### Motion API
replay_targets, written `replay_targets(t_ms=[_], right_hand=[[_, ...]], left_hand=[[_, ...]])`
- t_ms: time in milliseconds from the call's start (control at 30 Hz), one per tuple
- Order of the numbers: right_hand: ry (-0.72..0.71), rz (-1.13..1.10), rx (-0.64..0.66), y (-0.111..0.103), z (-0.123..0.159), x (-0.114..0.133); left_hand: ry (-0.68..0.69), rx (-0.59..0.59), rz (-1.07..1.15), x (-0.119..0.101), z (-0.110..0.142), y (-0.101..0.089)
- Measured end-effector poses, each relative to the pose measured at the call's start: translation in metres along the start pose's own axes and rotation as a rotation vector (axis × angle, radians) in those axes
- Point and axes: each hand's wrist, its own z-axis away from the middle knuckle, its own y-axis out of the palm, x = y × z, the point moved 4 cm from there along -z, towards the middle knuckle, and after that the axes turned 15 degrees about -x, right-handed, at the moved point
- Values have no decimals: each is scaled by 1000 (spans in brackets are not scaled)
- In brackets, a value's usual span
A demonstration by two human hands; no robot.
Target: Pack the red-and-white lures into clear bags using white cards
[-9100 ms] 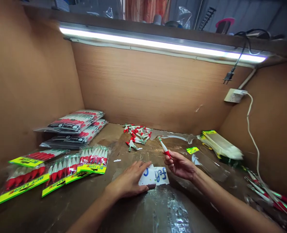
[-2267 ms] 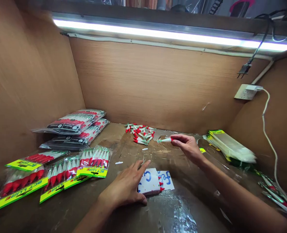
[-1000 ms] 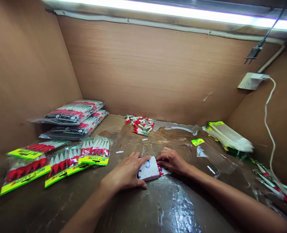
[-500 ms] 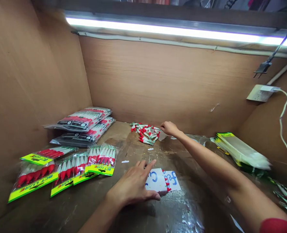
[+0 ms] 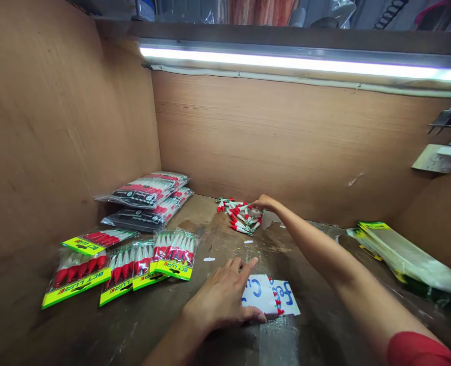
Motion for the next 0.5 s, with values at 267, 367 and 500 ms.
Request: replay_targets(t_ms=[267, 367, 500], right_hand=[[-188, -191, 95, -27, 106, -72], [-308, -94, 60, -16, 159, -98], [-307, -35, -72, 0, 198, -116]], left_hand=[[47, -11, 0, 5, -1, 4], [57, -4, 1, 4, -2, 4], [62, 12, 21, 4, -6, 5]])
